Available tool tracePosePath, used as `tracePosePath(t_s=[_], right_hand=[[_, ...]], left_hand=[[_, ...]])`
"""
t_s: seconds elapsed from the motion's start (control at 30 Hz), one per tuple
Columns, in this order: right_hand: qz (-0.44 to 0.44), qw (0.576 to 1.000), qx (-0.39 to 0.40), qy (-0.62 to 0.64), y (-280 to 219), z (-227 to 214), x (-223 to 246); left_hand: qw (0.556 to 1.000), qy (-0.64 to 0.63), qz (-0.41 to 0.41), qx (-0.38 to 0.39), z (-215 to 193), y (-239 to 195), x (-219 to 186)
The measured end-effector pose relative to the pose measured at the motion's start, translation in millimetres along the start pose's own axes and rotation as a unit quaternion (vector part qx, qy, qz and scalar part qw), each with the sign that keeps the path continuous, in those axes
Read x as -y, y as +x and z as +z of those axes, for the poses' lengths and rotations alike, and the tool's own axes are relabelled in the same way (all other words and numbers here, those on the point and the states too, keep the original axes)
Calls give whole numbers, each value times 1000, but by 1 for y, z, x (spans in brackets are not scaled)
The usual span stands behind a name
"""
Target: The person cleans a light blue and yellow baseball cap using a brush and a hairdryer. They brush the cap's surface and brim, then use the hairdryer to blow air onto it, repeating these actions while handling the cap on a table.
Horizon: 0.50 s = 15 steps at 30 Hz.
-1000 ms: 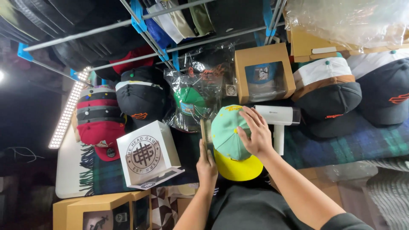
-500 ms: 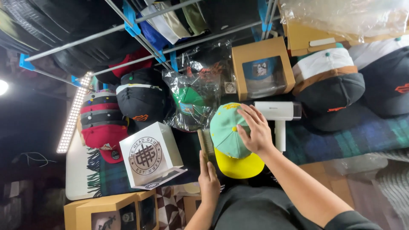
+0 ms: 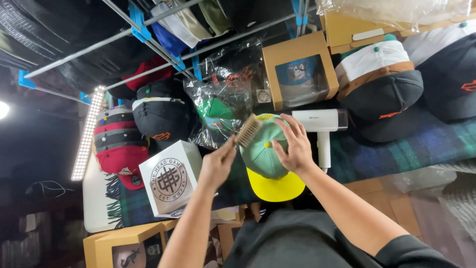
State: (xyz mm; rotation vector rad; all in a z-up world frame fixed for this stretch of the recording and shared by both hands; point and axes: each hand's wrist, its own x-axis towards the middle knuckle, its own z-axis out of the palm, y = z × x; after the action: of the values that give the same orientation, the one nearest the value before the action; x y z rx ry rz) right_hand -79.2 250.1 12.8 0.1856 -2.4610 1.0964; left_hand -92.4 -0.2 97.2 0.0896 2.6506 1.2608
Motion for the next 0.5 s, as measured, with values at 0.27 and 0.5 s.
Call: tracePosePath(t_s=[0.27,0.5], right_hand=[[321,917,140,194,-31,-40,1],[504,782,283,232,-89,-52,8]], left_hand=[[941,286,-120,138,-26,55,-74],[913,347,-121,179,-35,77,-73]])
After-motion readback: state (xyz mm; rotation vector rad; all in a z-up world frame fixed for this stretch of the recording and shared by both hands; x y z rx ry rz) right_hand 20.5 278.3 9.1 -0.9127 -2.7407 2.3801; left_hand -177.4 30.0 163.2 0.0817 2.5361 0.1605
